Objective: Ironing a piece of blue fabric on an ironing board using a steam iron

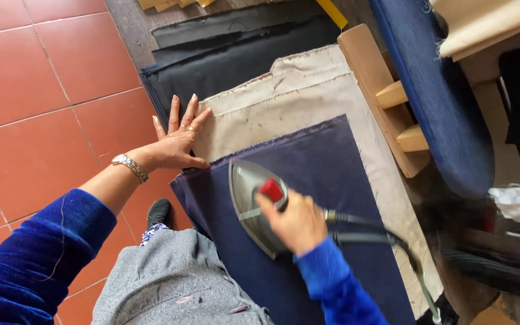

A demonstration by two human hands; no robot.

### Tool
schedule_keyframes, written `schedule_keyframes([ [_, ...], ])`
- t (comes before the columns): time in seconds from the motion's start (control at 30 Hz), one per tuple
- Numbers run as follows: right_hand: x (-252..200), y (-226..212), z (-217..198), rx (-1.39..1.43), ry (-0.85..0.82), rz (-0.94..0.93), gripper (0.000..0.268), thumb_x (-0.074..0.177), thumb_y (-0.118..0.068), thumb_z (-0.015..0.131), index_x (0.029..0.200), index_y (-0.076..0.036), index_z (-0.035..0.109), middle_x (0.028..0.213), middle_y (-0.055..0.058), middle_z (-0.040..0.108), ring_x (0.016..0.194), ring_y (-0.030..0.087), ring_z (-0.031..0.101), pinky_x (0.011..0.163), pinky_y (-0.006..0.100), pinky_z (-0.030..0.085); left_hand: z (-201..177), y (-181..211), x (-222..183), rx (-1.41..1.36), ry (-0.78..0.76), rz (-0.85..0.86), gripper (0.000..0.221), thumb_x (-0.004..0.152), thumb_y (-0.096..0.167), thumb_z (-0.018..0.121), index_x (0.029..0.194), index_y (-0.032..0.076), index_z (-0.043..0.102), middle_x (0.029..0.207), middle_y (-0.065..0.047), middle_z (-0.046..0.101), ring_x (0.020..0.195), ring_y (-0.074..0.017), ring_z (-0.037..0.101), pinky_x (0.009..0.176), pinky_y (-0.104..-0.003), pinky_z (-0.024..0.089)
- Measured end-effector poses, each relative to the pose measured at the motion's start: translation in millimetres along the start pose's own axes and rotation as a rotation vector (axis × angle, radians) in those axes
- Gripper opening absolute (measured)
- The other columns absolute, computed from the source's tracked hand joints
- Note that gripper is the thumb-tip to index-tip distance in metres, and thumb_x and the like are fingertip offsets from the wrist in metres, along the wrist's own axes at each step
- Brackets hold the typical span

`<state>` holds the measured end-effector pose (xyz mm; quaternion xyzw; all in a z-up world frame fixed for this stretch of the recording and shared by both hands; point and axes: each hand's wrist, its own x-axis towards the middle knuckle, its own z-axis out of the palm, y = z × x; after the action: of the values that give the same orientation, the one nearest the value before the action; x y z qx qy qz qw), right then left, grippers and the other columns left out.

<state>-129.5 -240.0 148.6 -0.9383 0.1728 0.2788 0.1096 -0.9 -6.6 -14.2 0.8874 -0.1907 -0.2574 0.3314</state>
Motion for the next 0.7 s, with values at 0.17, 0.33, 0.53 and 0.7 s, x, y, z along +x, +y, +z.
schedule_keyframes([
  [0.17,80.3,14.8,-19.2,0.066,0.247,0.052,0.080,0.078,-0.078,0.049,0.096,-0.002,0.069,0.097,0.025,0.070,0.100,0.039,0.067,0.085,0.049,0.052,-3.1,0.9,-1.1,0.022,0.023,0.012,0.119,0.062,0.044,0.079,0.155,0.033,0.006,0.159,0.002,-0.026,0.138,-0.0328,-0.035,0.095,-0.080,-0.012],
  [0.33,85.9,29.8,-43.1,0.171,0.245,0.076,0.071,0.077,-0.074,0.058,0.090,-0.005,0.072,0.095,0.020,0.071,0.101,0.036,0.066,0.085,0.048,0.051,-1.4,-1.3,-2.2,0.038,0.034,0.013,0.121,0.061,0.044,0.079,0.155,0.034,0.005,0.158,0.002,-0.026,0.137,-0.0320,-0.036,0.095,-0.080,-0.013],
  [0.53,21.3,67.2,-4.4,0.227,0.128,0.146,0.062,0.076,-0.069,0.059,0.086,-0.009,0.073,0.087,0.019,0.072,0.095,0.038,0.068,0.079,0.050,0.053,-3.3,-0.2,-1.2,0.024,0.030,0.014,0.121,0.061,0.043,0.080,0.155,0.035,0.005,0.158,0.003,-0.028,0.136,-0.0304,-0.038,0.095,-0.080,-0.013],
  [0.7,-64.8,113.5,28.8,0.265,0.082,0.241,0.045,0.077,-0.055,0.064,0.068,-0.011,0.068,0.066,0.012,0.072,0.091,0.031,0.070,0.070,0.040,0.047,-28.0,36.0,-15.1,0.008,-0.097,-0.090,0.117,0.066,0.032,0.079,0.154,0.029,0.002,0.156,0.008,-0.031,0.135,-0.0225,-0.042,0.104,-0.067,-0.017],
])
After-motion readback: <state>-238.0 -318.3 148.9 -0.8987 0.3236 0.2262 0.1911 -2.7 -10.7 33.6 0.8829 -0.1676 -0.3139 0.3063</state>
